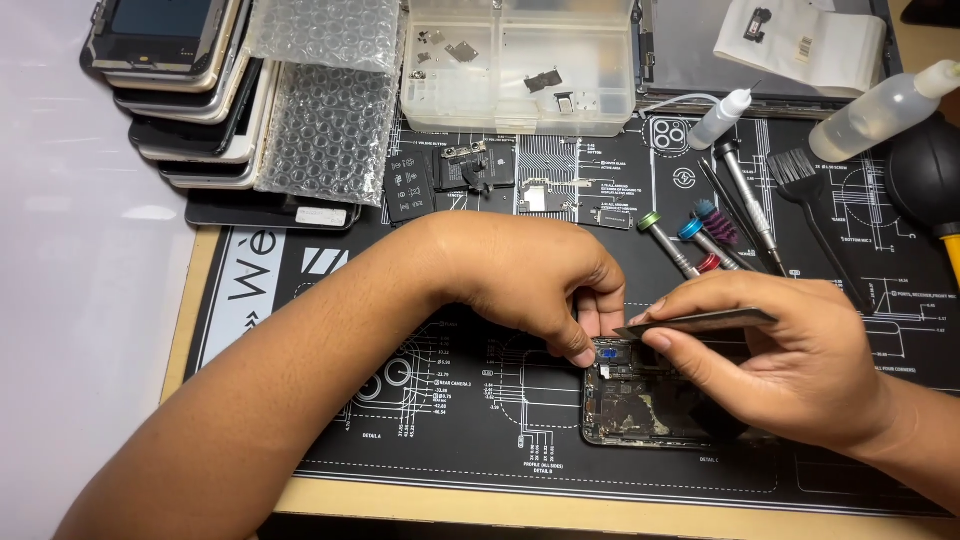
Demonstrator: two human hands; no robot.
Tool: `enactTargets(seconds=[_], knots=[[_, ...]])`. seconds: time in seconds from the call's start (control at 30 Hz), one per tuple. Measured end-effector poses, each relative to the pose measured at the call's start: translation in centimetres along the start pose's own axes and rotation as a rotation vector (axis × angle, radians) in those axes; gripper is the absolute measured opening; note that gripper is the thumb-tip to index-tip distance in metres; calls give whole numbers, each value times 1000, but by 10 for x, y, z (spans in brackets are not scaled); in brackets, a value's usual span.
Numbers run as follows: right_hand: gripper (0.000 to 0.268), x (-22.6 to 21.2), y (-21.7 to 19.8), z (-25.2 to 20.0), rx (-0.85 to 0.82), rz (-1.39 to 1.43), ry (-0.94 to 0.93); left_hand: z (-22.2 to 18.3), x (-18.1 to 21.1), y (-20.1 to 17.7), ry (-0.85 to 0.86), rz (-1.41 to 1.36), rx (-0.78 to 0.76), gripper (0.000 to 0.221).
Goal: Disassembling a mobile phone by removing internal components from the frame using precision tools.
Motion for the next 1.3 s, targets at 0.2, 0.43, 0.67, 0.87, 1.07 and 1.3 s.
enactTargets(seconds=[0.2, 0.43, 0.67, 0.87, 1.07, 1.3], knots=[[17, 1, -1, 1, -27, -43, -29, -1, 0, 0, 7, -101, -19, 28], [17, 0, 1, 4, -51, -52, -101, 1, -3, 2, -1, -103, -22, 28], [17, 2, 2, 3, -81, -5, -141, 5, -8, 3, 35, -71, -14, 32], [18, -1, 0, 6, -108, 14, -262, 7, -9, 3, 49, -71, -8, 32], [17, -6, -1, 7, -120, -19, -321, 4, -4, 2, 33, -49, -1, 33], [18, -8, -3, 3, -142, -69, -86, 4, -5, 2, 44, -28, 3, 28]])
Point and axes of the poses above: each hand's wrist, its own z-axis towards the middle knuckle, its own y-axis out of the palm, x = y × z, the point moved 1 cm from there along z, towards the middle knuckle, and after that the axes turned 1 degree about -z, right-handed, at the moved point
